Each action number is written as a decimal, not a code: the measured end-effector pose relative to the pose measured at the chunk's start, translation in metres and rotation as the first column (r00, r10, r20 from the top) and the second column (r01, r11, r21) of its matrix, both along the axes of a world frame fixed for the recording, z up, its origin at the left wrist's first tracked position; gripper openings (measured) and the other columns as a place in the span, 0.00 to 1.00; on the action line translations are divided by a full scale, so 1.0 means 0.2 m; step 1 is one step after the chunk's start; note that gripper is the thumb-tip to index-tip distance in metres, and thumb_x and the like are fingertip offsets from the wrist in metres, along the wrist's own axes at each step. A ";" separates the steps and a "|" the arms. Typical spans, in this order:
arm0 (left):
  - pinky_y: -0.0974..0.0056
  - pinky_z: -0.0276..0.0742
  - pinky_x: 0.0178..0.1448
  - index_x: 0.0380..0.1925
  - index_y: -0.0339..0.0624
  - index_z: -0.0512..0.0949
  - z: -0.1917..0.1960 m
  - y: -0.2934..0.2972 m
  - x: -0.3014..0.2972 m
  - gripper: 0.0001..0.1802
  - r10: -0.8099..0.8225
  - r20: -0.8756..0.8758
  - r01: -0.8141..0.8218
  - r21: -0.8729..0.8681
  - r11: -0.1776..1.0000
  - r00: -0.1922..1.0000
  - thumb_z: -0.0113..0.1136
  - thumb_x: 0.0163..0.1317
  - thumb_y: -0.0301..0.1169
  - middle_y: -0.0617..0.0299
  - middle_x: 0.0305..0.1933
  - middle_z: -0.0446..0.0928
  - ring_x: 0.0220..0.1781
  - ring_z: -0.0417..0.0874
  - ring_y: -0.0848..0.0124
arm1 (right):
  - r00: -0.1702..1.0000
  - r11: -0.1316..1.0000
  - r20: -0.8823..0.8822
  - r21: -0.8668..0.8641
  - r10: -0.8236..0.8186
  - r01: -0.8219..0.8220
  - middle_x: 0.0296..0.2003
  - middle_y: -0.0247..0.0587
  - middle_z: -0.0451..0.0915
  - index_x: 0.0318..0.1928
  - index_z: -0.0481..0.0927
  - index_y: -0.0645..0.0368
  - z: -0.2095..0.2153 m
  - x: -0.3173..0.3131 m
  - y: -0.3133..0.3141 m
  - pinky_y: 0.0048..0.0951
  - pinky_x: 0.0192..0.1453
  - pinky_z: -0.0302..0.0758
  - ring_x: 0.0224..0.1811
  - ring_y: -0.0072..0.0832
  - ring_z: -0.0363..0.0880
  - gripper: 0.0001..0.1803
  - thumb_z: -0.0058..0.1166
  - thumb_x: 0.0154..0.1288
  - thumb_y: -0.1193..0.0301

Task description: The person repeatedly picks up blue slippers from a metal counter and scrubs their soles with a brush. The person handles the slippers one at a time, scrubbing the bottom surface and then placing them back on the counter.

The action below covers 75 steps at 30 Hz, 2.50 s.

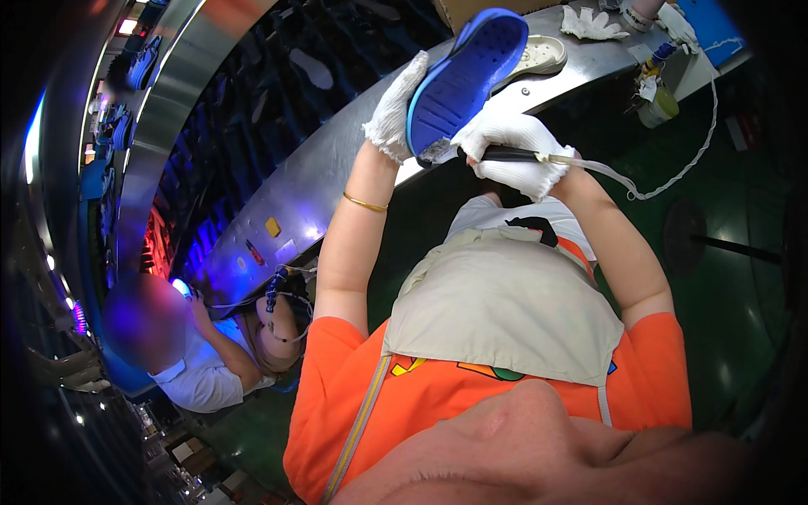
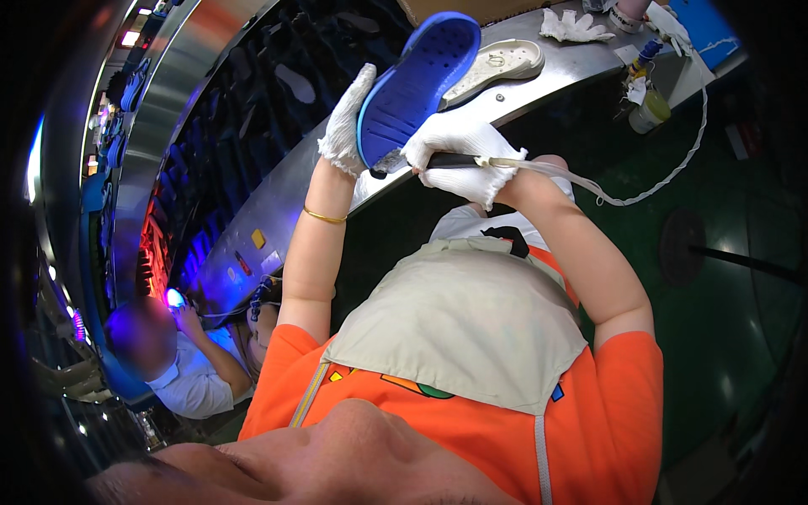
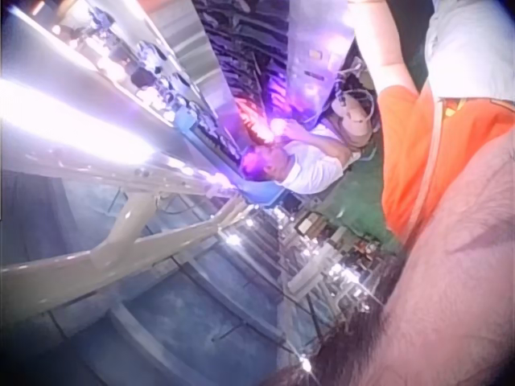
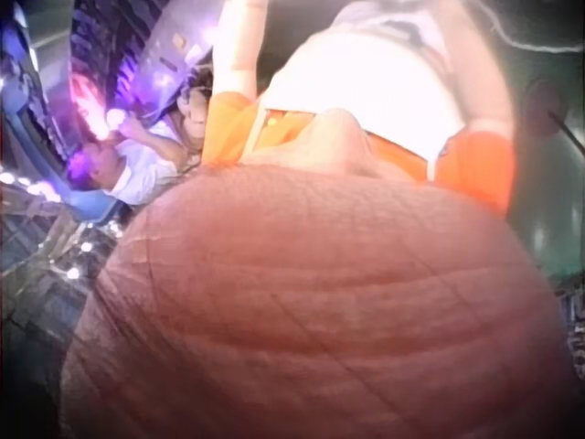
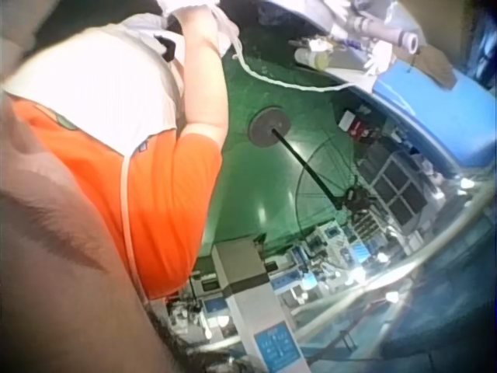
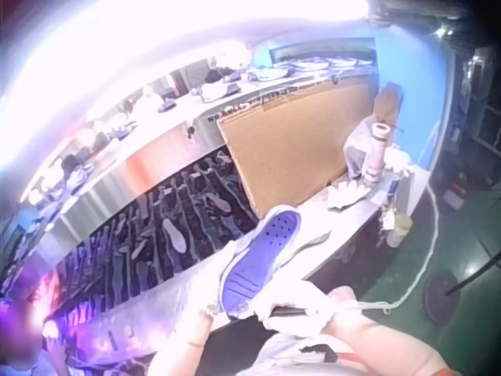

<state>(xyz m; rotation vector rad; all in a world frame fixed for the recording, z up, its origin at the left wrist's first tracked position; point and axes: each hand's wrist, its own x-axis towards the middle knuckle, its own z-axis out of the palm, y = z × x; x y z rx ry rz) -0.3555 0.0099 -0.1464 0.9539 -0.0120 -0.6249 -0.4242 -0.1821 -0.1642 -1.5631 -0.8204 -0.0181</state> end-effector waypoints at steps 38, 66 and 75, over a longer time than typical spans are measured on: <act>0.54 0.76 0.55 0.57 0.40 0.68 -0.20 -0.03 -0.14 0.38 0.276 0.028 -0.243 -0.398 0.885 0.961 0.35 0.63 0.61 0.49 0.52 0.74 0.48 0.79 0.56 | 0.933 0.968 -0.360 0.235 0.009 0.082 0.32 0.35 0.80 0.31 0.79 0.60 -0.02 -0.11 0.10 0.22 0.44 0.75 0.35 0.19 0.77 0.05 0.59 0.52 0.79; 0.45 0.74 0.57 0.62 0.45 0.63 -0.10 -0.10 -0.28 0.34 0.204 -0.061 -0.212 -0.396 0.894 0.977 0.34 0.66 0.58 0.50 0.55 0.72 0.52 0.77 0.50 | 0.856 0.773 -0.494 0.479 -0.153 0.415 0.37 0.38 0.80 0.40 0.76 0.63 0.09 0.22 0.03 0.22 0.45 0.76 0.37 0.21 0.79 0.08 0.57 0.59 0.77; 0.53 0.79 0.53 0.61 0.39 0.62 -0.01 -0.01 -0.25 0.38 0.234 0.079 -0.215 -0.195 0.957 0.969 0.33 0.65 0.59 0.46 0.53 0.74 0.49 0.80 0.55 | 0.972 0.948 -0.205 0.272 -0.113 0.168 0.36 0.36 0.79 0.34 0.78 0.62 0.10 0.12 0.00 0.22 0.44 0.78 0.36 0.19 0.78 0.08 0.58 0.55 0.85</act>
